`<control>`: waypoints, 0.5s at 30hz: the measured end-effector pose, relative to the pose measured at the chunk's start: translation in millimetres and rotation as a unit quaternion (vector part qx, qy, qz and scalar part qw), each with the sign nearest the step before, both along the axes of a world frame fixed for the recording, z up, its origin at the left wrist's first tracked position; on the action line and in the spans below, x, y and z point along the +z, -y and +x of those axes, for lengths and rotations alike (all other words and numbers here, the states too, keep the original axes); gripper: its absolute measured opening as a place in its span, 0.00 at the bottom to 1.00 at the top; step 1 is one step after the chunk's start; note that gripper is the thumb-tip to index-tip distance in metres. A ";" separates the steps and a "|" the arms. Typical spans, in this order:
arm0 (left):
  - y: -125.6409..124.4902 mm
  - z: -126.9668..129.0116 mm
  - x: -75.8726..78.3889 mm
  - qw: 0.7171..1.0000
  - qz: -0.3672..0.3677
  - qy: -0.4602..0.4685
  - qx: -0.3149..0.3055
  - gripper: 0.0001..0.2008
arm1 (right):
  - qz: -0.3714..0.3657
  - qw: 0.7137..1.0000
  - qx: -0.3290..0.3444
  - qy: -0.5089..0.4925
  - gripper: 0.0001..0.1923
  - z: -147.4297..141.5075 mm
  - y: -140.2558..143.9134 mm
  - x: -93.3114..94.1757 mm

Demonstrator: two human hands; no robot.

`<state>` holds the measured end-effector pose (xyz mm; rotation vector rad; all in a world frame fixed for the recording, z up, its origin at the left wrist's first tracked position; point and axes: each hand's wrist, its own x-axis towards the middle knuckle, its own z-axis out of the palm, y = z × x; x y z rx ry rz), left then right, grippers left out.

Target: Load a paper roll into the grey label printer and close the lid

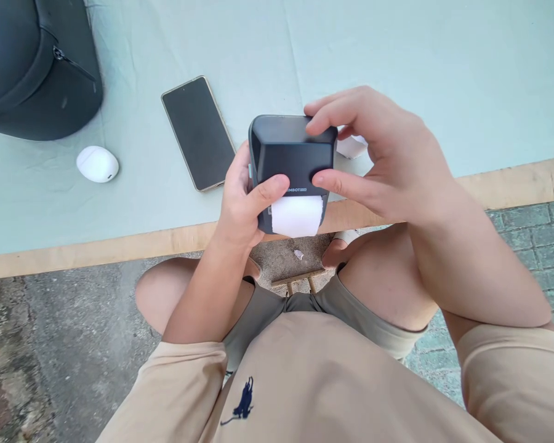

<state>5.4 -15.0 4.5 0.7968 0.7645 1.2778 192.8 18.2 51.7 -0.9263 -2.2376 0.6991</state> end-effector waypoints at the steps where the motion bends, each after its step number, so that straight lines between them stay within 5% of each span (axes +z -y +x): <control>1: -0.5 -0.2 -1.4 1.000 0.007 -0.003 -0.001 0.18 | 0.009 1.000 0.004 0.006 0.13 1.3 -1.2 -0.3; 10: -10.1 3.3 -8.5 0.999 0.028 0.038 -0.025 0.17 | 0.095 0.995 -0.016 0.038 0.10 9.8 -4.6 0.8; 15: -11.9 4.6 -6.5 0.999 0.028 0.001 0.029 0.17 | 0.077 0.996 0.005 0.047 0.16 12.9 -4.8 -0.9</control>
